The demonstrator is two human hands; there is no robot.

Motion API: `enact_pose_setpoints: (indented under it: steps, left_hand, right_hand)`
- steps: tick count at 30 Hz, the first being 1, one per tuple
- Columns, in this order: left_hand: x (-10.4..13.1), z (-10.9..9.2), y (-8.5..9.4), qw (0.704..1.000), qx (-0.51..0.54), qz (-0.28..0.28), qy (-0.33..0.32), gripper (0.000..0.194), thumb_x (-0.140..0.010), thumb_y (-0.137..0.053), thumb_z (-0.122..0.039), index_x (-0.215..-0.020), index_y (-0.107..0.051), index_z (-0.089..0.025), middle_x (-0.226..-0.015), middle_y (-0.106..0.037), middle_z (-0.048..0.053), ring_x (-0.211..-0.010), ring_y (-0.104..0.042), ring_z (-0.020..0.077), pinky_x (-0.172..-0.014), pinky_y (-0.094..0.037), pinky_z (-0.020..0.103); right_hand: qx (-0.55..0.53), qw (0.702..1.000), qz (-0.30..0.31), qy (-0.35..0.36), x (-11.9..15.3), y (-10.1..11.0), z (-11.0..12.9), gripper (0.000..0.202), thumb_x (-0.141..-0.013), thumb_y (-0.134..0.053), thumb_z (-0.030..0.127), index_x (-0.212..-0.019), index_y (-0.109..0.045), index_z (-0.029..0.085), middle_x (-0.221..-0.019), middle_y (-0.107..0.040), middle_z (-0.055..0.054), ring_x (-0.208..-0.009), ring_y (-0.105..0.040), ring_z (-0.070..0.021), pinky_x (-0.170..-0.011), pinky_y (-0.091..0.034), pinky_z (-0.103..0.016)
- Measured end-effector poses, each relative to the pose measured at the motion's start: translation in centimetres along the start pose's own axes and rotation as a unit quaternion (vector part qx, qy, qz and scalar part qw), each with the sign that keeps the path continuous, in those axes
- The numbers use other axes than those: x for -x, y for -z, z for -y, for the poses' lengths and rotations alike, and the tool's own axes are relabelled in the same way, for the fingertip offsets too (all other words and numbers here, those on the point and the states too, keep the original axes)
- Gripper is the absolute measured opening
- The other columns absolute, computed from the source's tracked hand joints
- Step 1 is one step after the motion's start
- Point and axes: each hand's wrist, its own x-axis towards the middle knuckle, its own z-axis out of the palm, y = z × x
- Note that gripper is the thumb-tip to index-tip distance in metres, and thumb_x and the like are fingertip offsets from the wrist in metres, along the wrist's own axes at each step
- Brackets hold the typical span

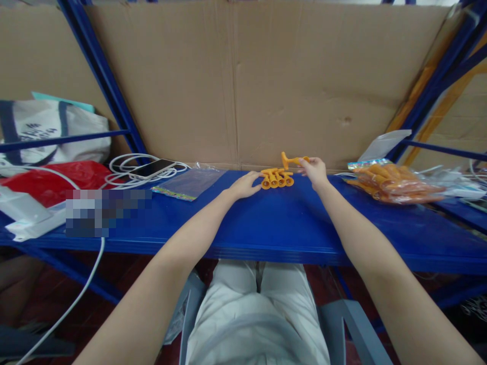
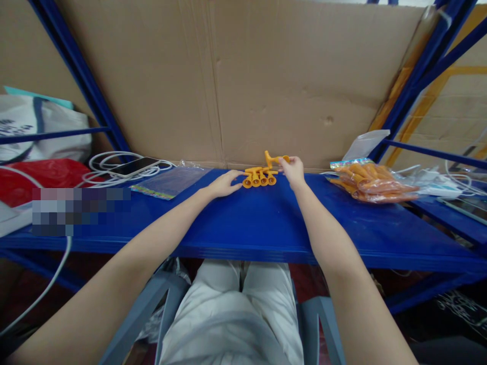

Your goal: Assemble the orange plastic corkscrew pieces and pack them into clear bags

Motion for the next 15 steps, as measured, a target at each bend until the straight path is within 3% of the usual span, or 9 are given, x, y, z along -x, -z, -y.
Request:
enact_pose_setpoints:
  steps: [3, 6, 11, 15]
  left_hand:
    - [-0.2, -0.3, -0.3, 0.999, -0.004, 0.012, -0.042, 0.037, -0.091, -0.055, -0.025, -0.126, -0.061, -0.017, -0.134, -0.062, 0.011, -0.126, -0.058, 0.0225, -0.111, -0.043, 0.037]
    - [-0.3, -0.8, -0.5, 0.998, -0.005, 0.029, -0.058, 0.032, -0.092, -0.053, -0.026, -0.122, -0.063, -0.019, -0.136, -0.063, 0.010, -0.129, -0.056, 0.0234, -0.113, -0.041, 0.040]
    - [-0.2, -1.2, -0.7, 0.997, -0.020, 0.076, -0.008, 0.049, -0.092, -0.053, -0.032, -0.139, -0.051, -0.016, -0.147, -0.055, 0.012, -0.135, -0.051, 0.0245, -0.115, -0.038, 0.038]
    - [-0.1, -1.4, -0.6, 0.994, -0.025, 0.103, 0.013, 0.058, -0.093, -0.051, -0.035, -0.147, -0.041, -0.014, -0.152, -0.048, 0.013, -0.139, -0.047, 0.0243, -0.117, -0.035, 0.036]
  right_hand:
    - [0.208, 0.976, -0.034, 0.057, 0.2, 0.4, -0.6, 0.028, -0.084, -0.066, 0.033, -0.104, -0.053, 0.018, -0.106, -0.071, -0.013, -0.094, -0.069, -0.0240, -0.078, -0.054, -0.034]
    - [0.372, 0.926, 0.003, 0.055, 1.0, 0.5, -0.6, 0.033, -0.086, -0.063, 0.031, -0.114, -0.054, 0.016, -0.113, -0.070, -0.018, -0.107, -0.067, -0.0307, -0.088, -0.051, -0.039]
    - [0.476, 0.873, 0.103, 0.023, 1.5, 0.2, -0.9, 0.039, -0.086, -0.062, 0.030, -0.120, -0.055, 0.013, -0.117, -0.069, -0.022, -0.111, -0.066, -0.0331, -0.087, -0.052, -0.039]
    - [0.490, 0.857, 0.154, 0.034, 1.1, 0.0, -1.4, 0.039, -0.085, -0.062, 0.034, -0.119, -0.061, 0.015, -0.112, -0.071, -0.017, -0.110, -0.067, -0.0315, -0.085, -0.053, -0.036]
